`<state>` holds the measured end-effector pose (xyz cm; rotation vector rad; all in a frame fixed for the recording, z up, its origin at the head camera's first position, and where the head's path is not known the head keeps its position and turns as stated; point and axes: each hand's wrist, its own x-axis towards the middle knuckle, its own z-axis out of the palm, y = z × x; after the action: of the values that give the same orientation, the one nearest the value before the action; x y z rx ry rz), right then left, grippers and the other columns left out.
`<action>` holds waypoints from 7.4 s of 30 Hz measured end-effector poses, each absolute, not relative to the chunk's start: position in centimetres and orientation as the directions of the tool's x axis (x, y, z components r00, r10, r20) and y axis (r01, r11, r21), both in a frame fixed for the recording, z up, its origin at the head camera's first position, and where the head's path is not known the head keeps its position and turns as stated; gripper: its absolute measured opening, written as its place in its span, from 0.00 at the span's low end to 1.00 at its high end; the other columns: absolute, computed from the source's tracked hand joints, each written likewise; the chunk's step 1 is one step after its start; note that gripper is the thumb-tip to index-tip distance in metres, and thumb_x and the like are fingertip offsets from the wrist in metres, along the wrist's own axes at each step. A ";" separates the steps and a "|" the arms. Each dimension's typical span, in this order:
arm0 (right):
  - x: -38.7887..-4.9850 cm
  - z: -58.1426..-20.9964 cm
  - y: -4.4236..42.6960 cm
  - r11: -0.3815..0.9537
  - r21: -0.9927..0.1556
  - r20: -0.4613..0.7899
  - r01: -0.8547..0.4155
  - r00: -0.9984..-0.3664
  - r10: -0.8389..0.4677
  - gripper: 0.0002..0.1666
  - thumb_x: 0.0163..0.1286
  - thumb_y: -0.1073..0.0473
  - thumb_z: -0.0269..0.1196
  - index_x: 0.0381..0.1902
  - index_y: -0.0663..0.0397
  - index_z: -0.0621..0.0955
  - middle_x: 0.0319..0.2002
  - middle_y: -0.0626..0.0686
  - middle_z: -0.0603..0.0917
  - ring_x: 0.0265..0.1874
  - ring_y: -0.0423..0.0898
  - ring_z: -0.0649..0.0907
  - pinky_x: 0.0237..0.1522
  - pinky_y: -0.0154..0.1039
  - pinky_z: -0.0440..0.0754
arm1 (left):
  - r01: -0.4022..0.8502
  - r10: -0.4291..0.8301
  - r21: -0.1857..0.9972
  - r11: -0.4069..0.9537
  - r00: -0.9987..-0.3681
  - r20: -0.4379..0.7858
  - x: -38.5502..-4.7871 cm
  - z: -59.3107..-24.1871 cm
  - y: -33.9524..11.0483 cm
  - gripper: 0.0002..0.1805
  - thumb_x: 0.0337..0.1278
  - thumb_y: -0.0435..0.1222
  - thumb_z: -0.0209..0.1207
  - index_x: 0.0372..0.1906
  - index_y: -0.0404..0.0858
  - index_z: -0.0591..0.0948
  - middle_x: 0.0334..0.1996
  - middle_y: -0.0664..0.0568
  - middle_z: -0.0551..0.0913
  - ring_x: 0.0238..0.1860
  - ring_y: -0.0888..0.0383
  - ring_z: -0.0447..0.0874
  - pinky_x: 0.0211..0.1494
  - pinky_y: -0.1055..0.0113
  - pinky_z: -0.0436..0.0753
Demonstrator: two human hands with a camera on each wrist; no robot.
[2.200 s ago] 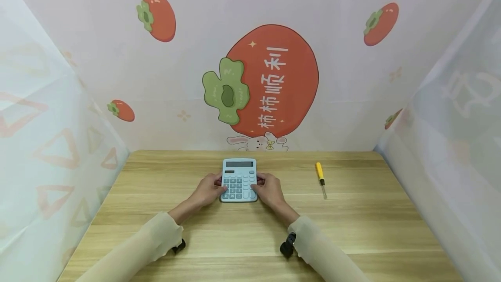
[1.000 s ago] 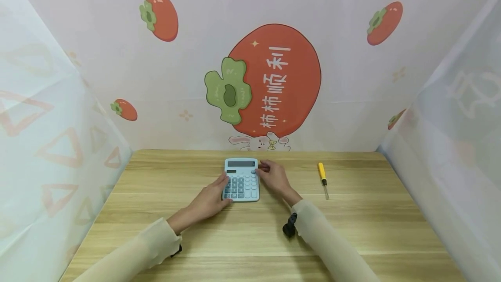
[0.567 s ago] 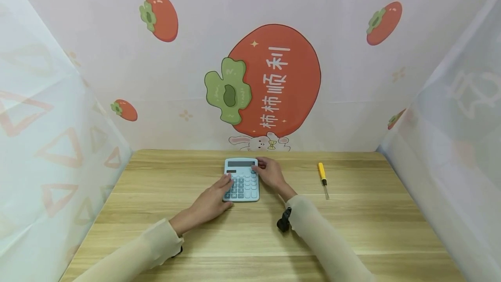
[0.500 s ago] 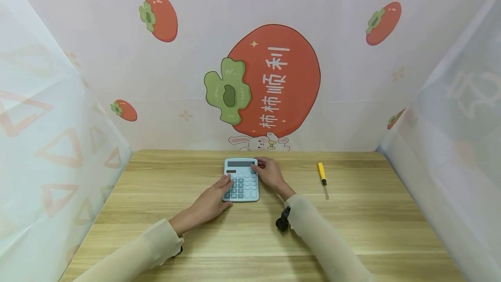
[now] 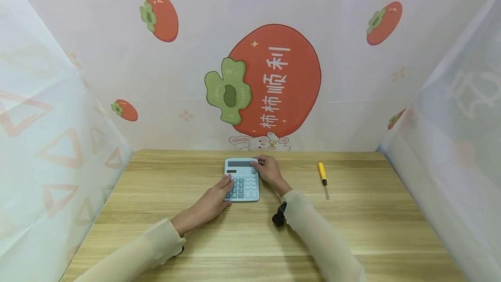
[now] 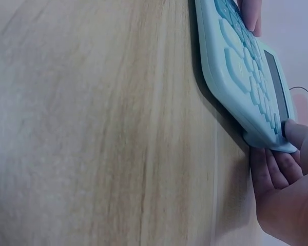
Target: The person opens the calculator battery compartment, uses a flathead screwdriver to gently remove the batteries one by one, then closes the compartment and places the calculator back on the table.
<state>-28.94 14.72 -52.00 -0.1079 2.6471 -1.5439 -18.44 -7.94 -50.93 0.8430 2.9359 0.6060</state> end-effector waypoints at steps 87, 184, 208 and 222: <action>-27.8 -44.8 14.7 0.031 -0.996 0.085 -0.089 -0.992 -0.097 0.25 0.87 0.55 0.54 0.64 0.72 0.81 0.65 0.70 0.81 0.46 0.39 0.88 0.56 0.39 0.87 | 0.506 0.390 0.585 0.634 -0.862 0.323 -19.3 -46.5 -7.4 0.20 0.81 0.28 0.52 0.70 0.25 0.72 0.60 0.33 0.84 0.59 0.41 0.86 0.57 0.48 0.88; -29.9 -45.6 14.1 0.616 -0.704 -0.042 -0.354 -0.845 -0.533 0.16 0.79 0.59 0.64 0.56 0.62 0.89 0.46 0.55 0.92 0.30 0.40 0.78 0.32 0.32 0.74 | -0.203 0.494 0.956 0.210 -0.822 -0.283 -21.4 -50.6 -9.7 0.07 0.75 0.28 0.59 0.42 0.26 0.84 0.38 0.47 0.90 0.40 0.59 0.88 0.44 0.66 0.90; -29.5 -45.7 12.5 0.613 -0.614 0.007 -0.497 -0.780 -0.625 0.14 0.78 0.60 0.64 0.54 0.64 0.89 0.49 0.60 0.91 0.35 0.41 0.81 0.36 0.33 0.77 | -0.072 0.455 0.928 0.367 -0.856 -0.246 -20.7 -50.2 -9.6 0.12 0.66 0.28 0.69 0.27 0.33 0.80 0.26 0.50 0.88 0.32 0.60 0.88 0.38 0.65 0.90; -29.6 -47.1 11.8 0.636 -0.561 0.009 -0.530 -0.772 -0.635 0.15 0.79 0.59 0.64 0.56 0.62 0.88 0.48 0.56 0.91 0.36 0.41 0.79 0.39 0.36 0.77 | 0.066 0.390 0.853 0.518 -0.905 -0.167 -20.8 -50.4 -9.4 0.13 0.57 0.32 0.77 0.26 0.37 0.81 0.16 0.59 0.78 0.21 0.66 0.71 0.26 0.73 0.70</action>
<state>-29.65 11.75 -47.13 -0.9603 2.6665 -0.8230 -20.82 -9.41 -50.42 0.3788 2.4243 1.3413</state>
